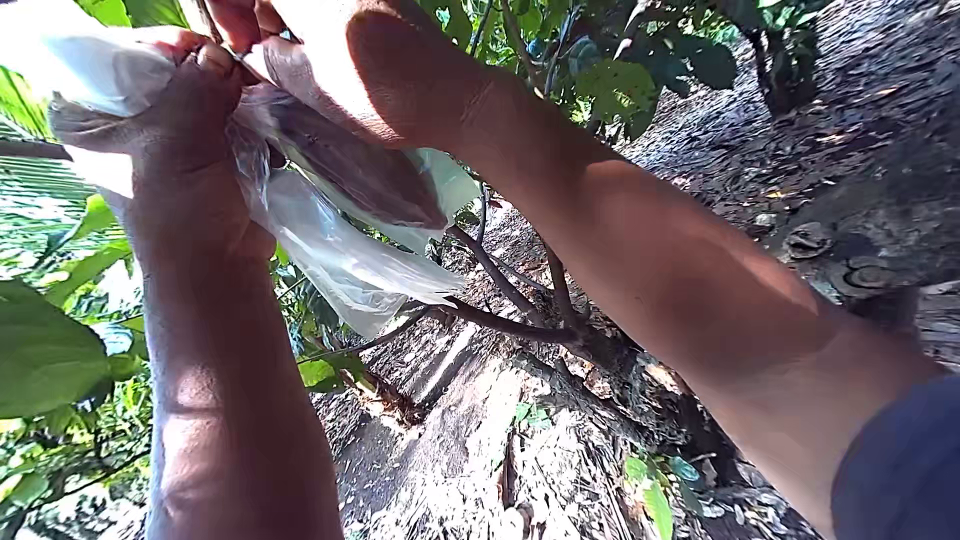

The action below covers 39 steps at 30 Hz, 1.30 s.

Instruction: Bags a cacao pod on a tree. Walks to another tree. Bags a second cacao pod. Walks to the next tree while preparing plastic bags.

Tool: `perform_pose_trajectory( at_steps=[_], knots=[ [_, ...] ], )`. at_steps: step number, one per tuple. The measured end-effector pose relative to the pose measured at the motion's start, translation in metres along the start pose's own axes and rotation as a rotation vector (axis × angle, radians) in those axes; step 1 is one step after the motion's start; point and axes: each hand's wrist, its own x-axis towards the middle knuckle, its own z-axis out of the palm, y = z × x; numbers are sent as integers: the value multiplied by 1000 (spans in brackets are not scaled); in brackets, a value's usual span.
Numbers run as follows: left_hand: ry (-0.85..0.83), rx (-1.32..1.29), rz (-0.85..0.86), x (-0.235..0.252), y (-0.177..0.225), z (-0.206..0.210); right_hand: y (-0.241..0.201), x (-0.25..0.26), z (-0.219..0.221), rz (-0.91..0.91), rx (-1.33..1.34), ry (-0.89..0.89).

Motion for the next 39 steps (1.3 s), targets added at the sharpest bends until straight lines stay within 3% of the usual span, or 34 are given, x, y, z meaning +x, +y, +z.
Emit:
perform_pose_trajectory(
  at_steps=[4, 8, 12, 15, 18, 22, 31, 39],
  knots=[
    [15, -36, -30, 1, -2, 0, 0, 3, -1, 9, -43, -19],
    [-29, -61, 46, 2, -6, 0, -13, 9, -1, 162, -96, -88],
    [54, 188, 269, 6, -10, 2, 6, 18, 38, 86, -25, 257],
    [214, 468, 448, 4, -7, 18, -11, 14, 9, 243, -125, -23],
    [340, 530, 492, -2, -10, 29, 0, 9, 14, 186, -23, 88],
    [337, 407, 504, -5, -15, 33, -11, 4, 6, 255, 171, 137],
    [344, 522, 584, -4, -19, 37, -17, 6, -7, 360, 149, 21],
    [389, 742, 550, -14, -19, 25, -23, 8, -3, 278, -144, -250]
  ],
)
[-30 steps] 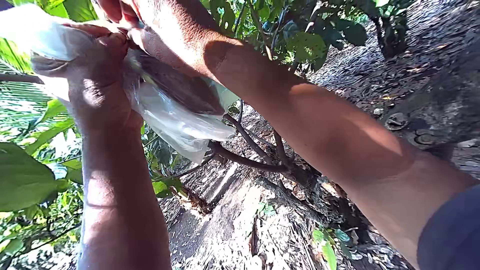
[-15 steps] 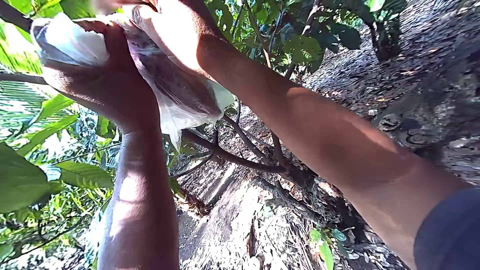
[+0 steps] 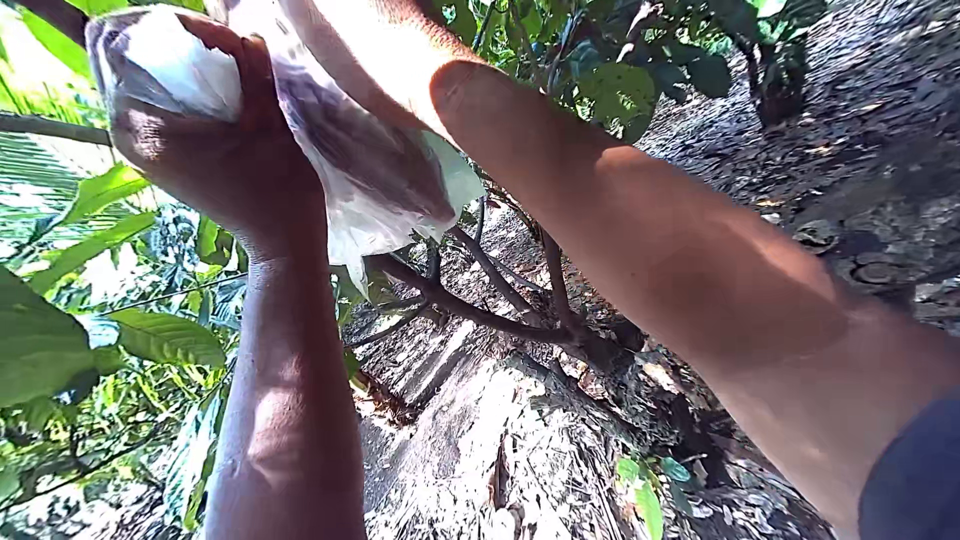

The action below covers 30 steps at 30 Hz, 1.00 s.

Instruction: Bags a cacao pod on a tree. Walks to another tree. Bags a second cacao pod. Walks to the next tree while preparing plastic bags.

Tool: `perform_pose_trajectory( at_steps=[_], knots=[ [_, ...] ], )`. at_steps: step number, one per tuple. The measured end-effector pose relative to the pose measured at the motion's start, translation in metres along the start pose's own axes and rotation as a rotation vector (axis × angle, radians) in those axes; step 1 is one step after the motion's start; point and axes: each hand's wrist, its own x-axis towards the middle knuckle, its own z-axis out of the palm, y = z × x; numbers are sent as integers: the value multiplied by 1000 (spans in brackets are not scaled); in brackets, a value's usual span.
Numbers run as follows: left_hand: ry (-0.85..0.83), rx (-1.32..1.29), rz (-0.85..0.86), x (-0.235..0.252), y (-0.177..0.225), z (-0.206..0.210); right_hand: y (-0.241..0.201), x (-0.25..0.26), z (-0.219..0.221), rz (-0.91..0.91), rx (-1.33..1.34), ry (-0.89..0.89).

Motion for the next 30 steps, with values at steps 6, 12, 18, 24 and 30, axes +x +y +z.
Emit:
perform_pose_trajectory(
  at_steps=[6, 12, 18, 24, 30],
  knots=[
    [-1, 18, 57, -17, -29, -11, 39, 32, 23, 133, -7, 36],
    [-40, 86, 1, -35, -33, -11, 31, -8, 36, 186, 682, 304],
    [-209, -98, -11, -58, -34, -31, 28, -79, 44, 375, 849, 212],
    [-266, -382, -57, -101, -44, -83, 43, -106, 55, 347, 864, 334],
    [-256, -302, -339, -199, -40, -160, 40, -117, 57, 384, 783, 359]
  ],
)
